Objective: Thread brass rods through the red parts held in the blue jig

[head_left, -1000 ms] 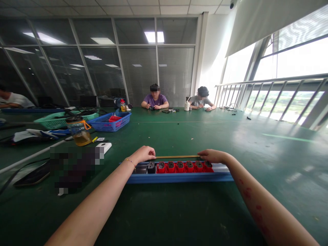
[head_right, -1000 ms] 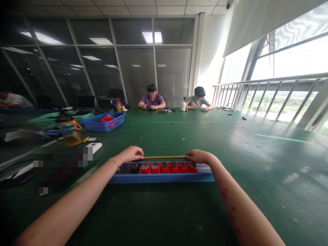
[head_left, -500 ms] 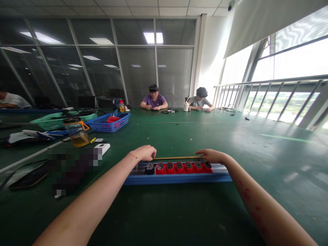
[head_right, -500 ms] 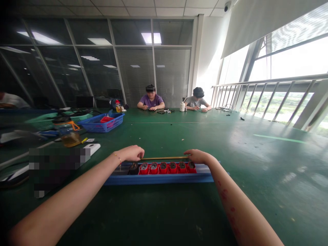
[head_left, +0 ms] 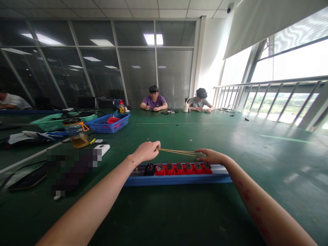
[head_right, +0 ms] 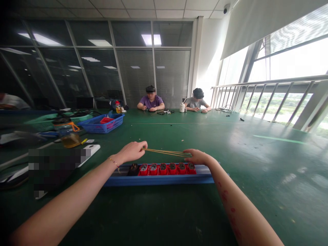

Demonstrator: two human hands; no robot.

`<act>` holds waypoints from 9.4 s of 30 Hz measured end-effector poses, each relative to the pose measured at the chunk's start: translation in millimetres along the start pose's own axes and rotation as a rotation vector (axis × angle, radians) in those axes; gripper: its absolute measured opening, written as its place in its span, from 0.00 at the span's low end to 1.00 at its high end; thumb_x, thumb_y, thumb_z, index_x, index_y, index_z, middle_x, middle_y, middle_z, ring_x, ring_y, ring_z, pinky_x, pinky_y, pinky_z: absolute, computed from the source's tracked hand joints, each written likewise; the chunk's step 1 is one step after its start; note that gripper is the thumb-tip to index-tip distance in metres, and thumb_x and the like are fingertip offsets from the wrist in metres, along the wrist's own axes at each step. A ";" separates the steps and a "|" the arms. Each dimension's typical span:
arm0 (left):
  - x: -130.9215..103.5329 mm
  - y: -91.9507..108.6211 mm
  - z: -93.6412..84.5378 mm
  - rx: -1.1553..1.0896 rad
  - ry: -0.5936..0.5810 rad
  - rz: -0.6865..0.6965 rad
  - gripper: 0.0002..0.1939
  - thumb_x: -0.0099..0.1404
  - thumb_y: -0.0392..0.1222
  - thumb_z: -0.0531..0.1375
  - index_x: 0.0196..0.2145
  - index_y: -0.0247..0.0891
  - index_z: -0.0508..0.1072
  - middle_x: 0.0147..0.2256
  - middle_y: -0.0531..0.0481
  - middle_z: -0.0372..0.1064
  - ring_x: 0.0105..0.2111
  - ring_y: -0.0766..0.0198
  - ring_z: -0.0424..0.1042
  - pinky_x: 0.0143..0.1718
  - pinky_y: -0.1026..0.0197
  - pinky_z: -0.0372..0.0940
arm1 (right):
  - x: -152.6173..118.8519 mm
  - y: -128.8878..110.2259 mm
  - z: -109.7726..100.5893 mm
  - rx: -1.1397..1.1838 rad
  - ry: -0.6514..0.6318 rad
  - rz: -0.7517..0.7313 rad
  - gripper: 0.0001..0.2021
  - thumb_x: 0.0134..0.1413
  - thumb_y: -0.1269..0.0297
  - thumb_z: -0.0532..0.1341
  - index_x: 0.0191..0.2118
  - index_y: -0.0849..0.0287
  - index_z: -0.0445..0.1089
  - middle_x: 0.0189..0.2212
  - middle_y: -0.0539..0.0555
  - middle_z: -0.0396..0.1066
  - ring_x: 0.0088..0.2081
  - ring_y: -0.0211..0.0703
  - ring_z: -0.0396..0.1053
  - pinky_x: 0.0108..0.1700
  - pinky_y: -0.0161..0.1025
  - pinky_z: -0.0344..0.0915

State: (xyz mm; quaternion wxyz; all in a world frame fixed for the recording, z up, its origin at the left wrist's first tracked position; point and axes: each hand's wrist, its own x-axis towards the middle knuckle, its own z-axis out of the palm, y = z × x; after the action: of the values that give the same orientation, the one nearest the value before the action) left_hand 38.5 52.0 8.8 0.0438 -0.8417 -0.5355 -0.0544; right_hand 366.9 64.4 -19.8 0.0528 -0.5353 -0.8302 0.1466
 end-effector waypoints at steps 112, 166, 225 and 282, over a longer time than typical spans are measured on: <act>-49.9 -33.5 -33.2 -0.420 -0.414 0.041 0.20 0.55 0.57 0.53 0.32 0.40 0.75 0.28 0.55 0.70 0.26 0.67 0.65 0.25 0.69 0.55 | -30.2 -13.0 -38.7 0.191 -0.310 -0.079 0.26 0.45 0.41 0.56 0.41 0.58 0.67 0.33 0.54 0.71 0.33 0.44 0.68 0.30 0.35 0.62; -16.9 -57.4 44.1 -0.325 -0.073 -0.217 0.09 0.53 0.46 0.57 0.29 0.41 0.74 0.32 0.51 0.73 0.34 0.63 0.71 0.33 0.66 0.62 | -39.1 1.6 -47.1 0.097 -0.280 -0.110 0.25 0.43 0.40 0.56 0.30 0.59 0.74 0.26 0.51 0.71 0.30 0.44 0.66 0.30 0.34 0.60; -12.2 -65.8 56.6 -0.384 -0.091 -0.225 0.11 0.50 0.48 0.58 0.28 0.40 0.74 0.32 0.52 0.74 0.34 0.63 0.71 0.31 0.68 0.62 | 12.4 14.3 6.2 0.132 0.050 -0.018 0.11 0.46 0.68 0.56 0.36 0.57 0.73 0.35 0.52 0.75 0.37 0.44 0.70 0.38 0.34 0.65; -13.1 -61.1 51.2 -0.320 -0.089 -0.180 0.10 0.51 0.46 0.59 0.31 0.43 0.75 0.33 0.52 0.74 0.35 0.63 0.71 0.34 0.67 0.62 | 18.6 0.9 13.6 0.161 0.113 -0.174 0.11 0.46 0.69 0.56 0.37 0.58 0.72 0.32 0.51 0.74 0.35 0.42 0.70 0.39 0.35 0.65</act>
State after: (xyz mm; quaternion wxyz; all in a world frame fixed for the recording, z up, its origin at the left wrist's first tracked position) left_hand -20.1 72.8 -42.7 -0.1194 -0.7881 -0.5946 -0.1050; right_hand 356.6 79.1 -34.4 0.1551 -0.4626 -0.8547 0.1773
